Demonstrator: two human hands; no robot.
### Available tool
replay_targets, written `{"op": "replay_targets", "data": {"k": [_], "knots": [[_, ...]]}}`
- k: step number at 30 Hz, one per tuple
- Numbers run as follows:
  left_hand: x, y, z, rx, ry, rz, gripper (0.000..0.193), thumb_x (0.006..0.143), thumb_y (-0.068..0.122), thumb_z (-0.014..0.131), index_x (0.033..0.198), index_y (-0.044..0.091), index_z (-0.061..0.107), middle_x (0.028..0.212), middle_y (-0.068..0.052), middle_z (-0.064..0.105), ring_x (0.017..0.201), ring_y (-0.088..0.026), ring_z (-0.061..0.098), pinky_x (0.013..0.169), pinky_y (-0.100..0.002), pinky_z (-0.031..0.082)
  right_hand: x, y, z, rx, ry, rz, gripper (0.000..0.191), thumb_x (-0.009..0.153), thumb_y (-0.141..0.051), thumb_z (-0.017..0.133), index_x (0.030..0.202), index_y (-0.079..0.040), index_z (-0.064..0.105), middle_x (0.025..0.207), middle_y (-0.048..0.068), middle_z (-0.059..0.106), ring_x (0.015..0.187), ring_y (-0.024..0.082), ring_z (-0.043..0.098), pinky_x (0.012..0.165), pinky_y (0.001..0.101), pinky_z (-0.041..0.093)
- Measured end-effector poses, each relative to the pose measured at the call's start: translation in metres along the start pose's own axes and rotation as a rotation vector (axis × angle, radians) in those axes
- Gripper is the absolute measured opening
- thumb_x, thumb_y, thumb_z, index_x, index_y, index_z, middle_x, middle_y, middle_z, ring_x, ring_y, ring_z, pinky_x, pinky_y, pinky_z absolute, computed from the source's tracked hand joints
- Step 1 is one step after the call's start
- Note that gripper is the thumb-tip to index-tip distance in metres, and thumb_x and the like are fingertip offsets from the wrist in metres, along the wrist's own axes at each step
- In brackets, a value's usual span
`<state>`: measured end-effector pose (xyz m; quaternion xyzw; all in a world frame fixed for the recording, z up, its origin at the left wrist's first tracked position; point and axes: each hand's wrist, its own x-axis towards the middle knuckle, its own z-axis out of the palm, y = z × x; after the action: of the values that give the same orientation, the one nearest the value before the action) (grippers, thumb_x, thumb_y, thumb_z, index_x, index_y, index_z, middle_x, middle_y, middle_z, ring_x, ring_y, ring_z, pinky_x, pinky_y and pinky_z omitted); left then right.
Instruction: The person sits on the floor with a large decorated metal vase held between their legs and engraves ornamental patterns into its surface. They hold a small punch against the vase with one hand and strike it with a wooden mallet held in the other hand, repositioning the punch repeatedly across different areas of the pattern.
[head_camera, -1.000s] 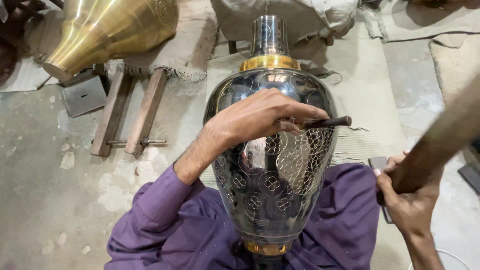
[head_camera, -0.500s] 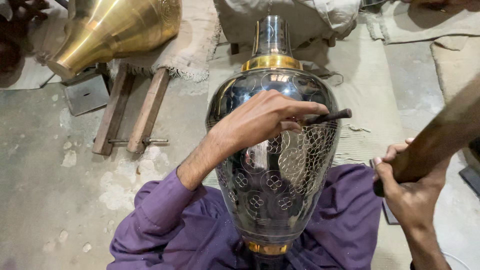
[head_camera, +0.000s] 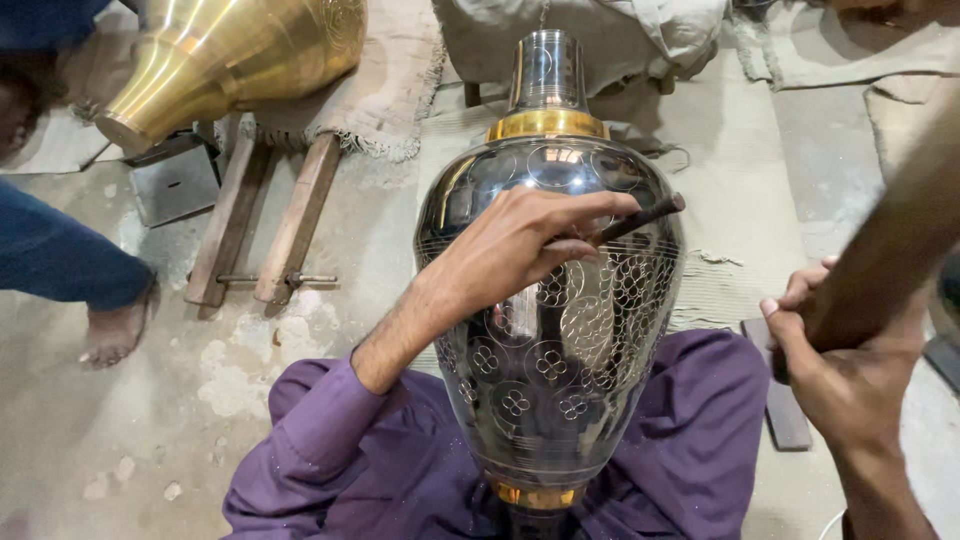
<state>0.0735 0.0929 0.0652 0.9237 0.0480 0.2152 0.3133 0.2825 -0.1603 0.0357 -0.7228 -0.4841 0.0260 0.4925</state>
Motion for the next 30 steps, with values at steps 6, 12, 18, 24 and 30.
{"op": "replay_targets", "data": {"k": [6,12,18,24,30], "knots": [[0.002,-0.002,-0.001,-0.048,-0.01,0.032,0.06,0.092,0.018,0.075,0.148,0.02,0.051,0.101,-0.003,0.08,0.091,-0.017,0.079,0.083,-0.036,0.064,0.003,0.0,-0.007,-0.539,-0.169,0.067,0.059,0.084,-0.004,0.081,0.138,-0.001,0.057,0.101,0.02,0.074,0.083,0.028,0.074,0.072,0.0385,0.06],[0.01,-0.006,0.008,0.004,-0.127,-0.068,0.054,0.089,0.023,0.07,0.142,0.026,0.058,0.098,0.001,0.081,0.081,-0.009,0.078,0.082,-0.034,0.066,-0.001,-0.004,-0.006,-0.337,-0.034,-0.011,0.059,0.084,-0.006,0.083,0.136,0.001,0.056,0.106,0.021,0.072,0.093,0.027,0.073,0.079,0.0387,0.059],[0.011,-0.009,0.011,0.021,-0.139,-0.025,0.054,0.088,0.022,0.069,0.141,0.028,0.059,0.102,0.003,0.081,0.08,-0.007,0.077,0.077,-0.031,0.068,-0.007,0.01,-0.011,-0.197,-0.064,-0.003,0.05,0.091,-0.003,0.08,0.13,0.001,0.05,0.097,0.014,0.072,0.085,0.019,0.073,0.076,0.0305,0.061],[0.009,0.0,0.006,0.058,-0.128,-0.083,0.055,0.088,0.022,0.073,0.142,0.025,0.059,0.092,-0.001,0.08,0.075,-0.012,0.077,0.074,-0.034,0.065,-0.012,0.017,-0.009,-0.08,0.015,0.007,0.042,0.098,0.003,0.075,0.13,0.005,0.047,0.101,0.017,0.069,0.096,0.019,0.072,0.084,0.0313,0.061],[0.006,0.002,0.001,0.011,-0.061,-0.016,0.056,0.093,0.023,0.073,0.146,0.023,0.055,0.098,-0.004,0.08,0.082,-0.016,0.078,0.078,-0.038,0.063,-0.008,-0.001,-0.003,-0.362,-0.011,0.016,0.055,0.081,0.003,0.077,0.13,-0.001,0.052,0.101,0.021,0.071,0.08,0.029,0.07,0.068,0.0389,0.057]]}}
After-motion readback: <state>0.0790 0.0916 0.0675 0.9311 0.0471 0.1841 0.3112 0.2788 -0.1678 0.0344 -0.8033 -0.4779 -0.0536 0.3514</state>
